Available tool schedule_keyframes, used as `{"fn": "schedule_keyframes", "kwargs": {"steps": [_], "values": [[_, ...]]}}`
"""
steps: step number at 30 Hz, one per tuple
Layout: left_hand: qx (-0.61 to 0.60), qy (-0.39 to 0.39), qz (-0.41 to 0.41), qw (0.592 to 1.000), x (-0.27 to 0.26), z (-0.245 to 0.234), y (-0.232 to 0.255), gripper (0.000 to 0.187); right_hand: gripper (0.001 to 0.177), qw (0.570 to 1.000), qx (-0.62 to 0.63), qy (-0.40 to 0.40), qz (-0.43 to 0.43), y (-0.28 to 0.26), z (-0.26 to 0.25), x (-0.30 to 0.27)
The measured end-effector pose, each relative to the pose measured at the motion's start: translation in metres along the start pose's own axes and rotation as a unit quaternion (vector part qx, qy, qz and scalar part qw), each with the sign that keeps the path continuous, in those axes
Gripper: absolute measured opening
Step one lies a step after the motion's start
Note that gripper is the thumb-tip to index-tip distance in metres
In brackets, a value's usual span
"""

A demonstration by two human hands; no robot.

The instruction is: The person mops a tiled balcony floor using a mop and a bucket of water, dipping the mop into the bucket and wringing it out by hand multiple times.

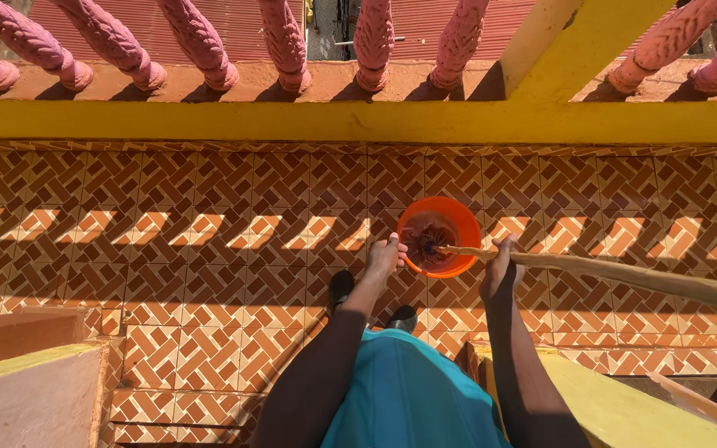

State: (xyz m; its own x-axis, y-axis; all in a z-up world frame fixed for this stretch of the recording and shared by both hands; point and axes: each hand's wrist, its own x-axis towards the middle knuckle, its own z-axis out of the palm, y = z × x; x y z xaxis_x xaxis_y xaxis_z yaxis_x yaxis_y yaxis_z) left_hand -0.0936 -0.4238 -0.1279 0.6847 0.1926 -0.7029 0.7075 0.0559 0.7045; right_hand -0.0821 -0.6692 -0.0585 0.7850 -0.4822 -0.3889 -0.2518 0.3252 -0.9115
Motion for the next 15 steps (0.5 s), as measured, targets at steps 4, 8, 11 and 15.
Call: {"fn": "schedule_keyframes", "kwargs": {"steps": [4,8,11,15], "values": [[0.000,-0.032,0.000,0.999,-0.014,-0.014,0.007,0.053,0.061,0.953,0.026,0.163,0.254,0.041,-0.012,-0.009],[-0.007,-0.020,-0.008,1.000,-0.016,-0.031,0.004,0.052,0.070,0.943,0.014,0.191,0.271,0.025,-0.010,-0.006],[-0.015,-0.016,-0.020,1.000,-0.012,-0.030,-0.003,0.050,0.065,0.978,-0.054,0.135,0.151,-0.021,-0.002,0.009],[-0.009,-0.041,-0.045,0.998,-0.007,-0.020,-0.005,0.046,0.053,0.972,-0.008,0.017,-0.234,-0.133,0.015,0.004]]}}
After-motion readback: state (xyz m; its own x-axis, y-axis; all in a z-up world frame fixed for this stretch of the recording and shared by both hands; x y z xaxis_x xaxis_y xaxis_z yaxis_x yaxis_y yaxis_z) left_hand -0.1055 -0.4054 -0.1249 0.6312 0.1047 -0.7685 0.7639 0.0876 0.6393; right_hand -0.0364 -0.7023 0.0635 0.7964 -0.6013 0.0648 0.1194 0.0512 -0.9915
